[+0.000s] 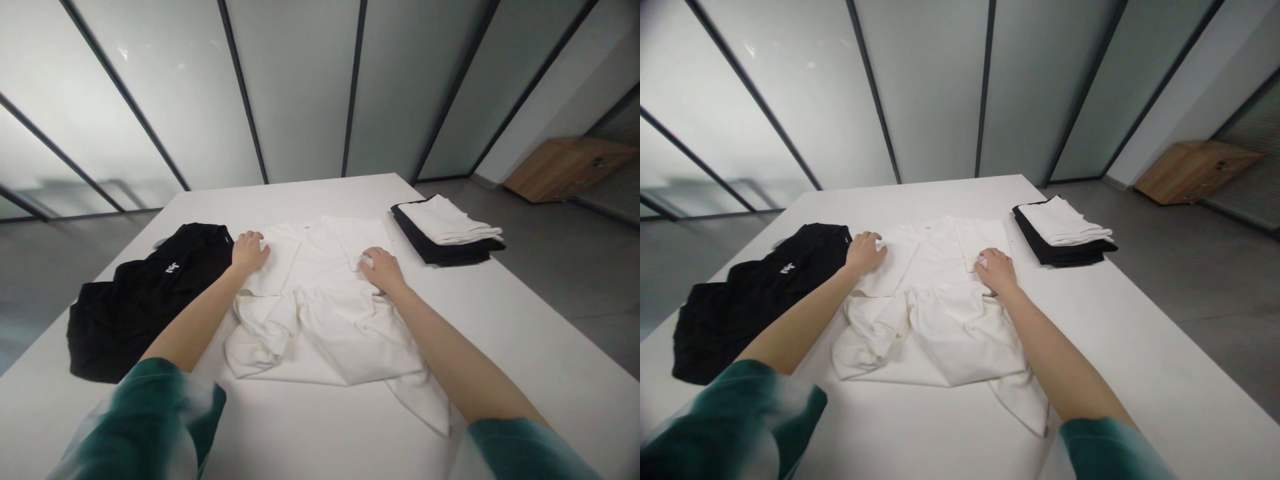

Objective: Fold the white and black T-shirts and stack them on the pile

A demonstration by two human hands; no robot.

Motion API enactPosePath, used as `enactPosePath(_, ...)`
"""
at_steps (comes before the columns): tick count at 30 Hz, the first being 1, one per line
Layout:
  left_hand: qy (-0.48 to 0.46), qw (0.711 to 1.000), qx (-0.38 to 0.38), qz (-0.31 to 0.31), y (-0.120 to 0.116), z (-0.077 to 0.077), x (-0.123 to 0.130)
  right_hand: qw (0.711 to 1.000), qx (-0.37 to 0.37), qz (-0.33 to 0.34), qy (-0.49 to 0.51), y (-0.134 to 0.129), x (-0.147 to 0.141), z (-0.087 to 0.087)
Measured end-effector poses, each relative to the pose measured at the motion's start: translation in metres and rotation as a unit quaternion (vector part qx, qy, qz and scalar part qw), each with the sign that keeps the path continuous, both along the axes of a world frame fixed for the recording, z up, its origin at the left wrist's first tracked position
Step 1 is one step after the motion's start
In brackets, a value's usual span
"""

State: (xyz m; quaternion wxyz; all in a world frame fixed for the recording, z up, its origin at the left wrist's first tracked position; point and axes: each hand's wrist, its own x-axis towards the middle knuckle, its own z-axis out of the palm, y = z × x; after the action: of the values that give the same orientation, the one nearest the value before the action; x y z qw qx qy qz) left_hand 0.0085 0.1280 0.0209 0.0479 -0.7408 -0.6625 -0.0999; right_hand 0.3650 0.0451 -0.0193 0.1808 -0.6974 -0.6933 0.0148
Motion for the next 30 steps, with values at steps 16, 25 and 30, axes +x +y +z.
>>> enactPosePath(16,0.035,0.979,-0.201,-0.011,-0.034,-0.028,0.026,0.983,-0.152,-0.012,-0.105,0.013,-0.002,-0.003)
enactPosePath(25,0.037,0.973,-0.227,-0.022,0.012,-0.026,0.025,0.973,-0.205,0.004,-0.102,0.066,0.005,0.006)
enactPosePath(30,0.023,0.975,-0.222,-0.017,0.035,-0.023,0.027,0.982,-0.158,0.002,-0.108,0.085,0.003,0.001)
